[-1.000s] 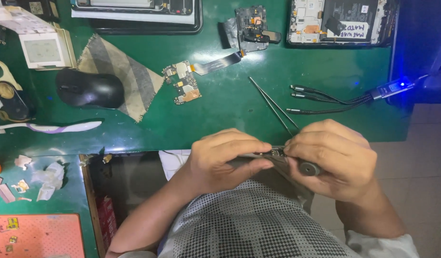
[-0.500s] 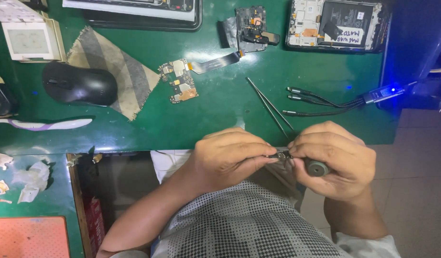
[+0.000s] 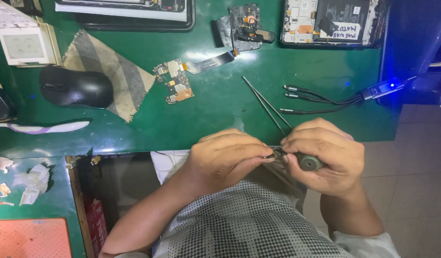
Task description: Cleaning a small mobile phone electronic component using a toothbrush, a cloth, and a manual air blower.
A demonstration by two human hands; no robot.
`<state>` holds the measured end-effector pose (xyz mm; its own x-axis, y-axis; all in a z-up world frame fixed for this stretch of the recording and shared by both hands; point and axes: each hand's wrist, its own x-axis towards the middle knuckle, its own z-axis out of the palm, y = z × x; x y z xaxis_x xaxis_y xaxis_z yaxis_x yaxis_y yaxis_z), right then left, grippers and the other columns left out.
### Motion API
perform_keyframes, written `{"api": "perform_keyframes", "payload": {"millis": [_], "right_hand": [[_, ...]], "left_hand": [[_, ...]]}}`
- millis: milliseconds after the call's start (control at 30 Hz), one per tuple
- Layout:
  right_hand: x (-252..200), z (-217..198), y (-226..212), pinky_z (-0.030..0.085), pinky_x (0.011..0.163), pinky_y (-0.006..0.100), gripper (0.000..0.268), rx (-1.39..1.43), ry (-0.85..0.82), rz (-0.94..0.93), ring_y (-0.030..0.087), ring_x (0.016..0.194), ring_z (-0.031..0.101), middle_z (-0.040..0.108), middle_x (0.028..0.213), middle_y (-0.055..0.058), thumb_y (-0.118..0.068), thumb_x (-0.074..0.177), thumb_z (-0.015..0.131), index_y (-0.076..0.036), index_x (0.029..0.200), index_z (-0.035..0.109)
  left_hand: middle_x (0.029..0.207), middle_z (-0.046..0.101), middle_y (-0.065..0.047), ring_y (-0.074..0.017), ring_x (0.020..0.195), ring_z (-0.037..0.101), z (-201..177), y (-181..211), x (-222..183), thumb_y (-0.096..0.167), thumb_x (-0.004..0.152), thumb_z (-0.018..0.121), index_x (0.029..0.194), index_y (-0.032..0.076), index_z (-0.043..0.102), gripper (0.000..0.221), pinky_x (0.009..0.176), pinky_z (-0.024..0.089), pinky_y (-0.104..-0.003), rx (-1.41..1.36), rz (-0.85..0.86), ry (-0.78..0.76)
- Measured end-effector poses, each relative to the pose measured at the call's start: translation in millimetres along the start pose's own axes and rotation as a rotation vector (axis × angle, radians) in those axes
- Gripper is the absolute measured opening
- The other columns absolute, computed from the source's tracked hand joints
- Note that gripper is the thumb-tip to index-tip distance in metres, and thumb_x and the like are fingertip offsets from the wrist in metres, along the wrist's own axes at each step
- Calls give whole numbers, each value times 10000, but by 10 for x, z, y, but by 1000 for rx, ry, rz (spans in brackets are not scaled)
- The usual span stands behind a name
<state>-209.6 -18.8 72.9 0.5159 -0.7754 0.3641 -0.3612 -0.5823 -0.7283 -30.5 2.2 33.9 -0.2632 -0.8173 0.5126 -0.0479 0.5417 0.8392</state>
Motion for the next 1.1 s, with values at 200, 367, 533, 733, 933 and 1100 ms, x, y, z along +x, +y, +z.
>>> {"api": "perform_keyframes", "payload": {"millis": [200,367,533,733,933,1100], "right_hand": [[-22,-14,0,473,561,269,61,-9,9,-6,228,582,578,587,644,119,-16,695,604,20,680,558],[-33,-29,-7,479,551,271,64,-5,14,-30,231,571,573,583,636,121,-12,683,606,26,673,555],[-30,-36,-20,477,549,269,59,-17,7,-33,227,569,573,583,633,117,-7,683,608,22,669,558],[-24,-37,-39,472,545,278,59,-21,2,-24,227,554,562,576,625,112,-1,683,605,23,670,553],[-19,-32,-62,471,539,272,55,-15,-10,-12,224,551,555,573,620,107,3,679,604,23,667,554],[-16,-28,-49,467,533,270,59,-18,-7,-22,219,544,551,571,614,101,6,671,613,17,659,556]], "left_hand": [[802,639,-59,-163,693,628,23,8,23,46,768,667,830,16,600,97,656,519,-279,63,-5,21],[784,638,-78,-169,681,628,27,1,26,33,759,667,816,-4,601,94,639,524,-275,54,6,37],[784,634,-88,-176,677,624,9,22,36,30,758,666,817,-10,599,98,636,522,-279,62,-4,28],[802,635,-105,-183,682,628,3,13,13,47,748,682,837,-9,602,132,649,525,-279,52,-17,20],[797,636,-102,-187,704,634,-6,-9,-15,29,765,653,825,-8,610,83,656,523,-283,40,-14,3],[792,634,-108,-189,699,633,-30,-8,-24,23,759,656,821,-9,605,86,649,519,-281,8,-25,-2]]}}
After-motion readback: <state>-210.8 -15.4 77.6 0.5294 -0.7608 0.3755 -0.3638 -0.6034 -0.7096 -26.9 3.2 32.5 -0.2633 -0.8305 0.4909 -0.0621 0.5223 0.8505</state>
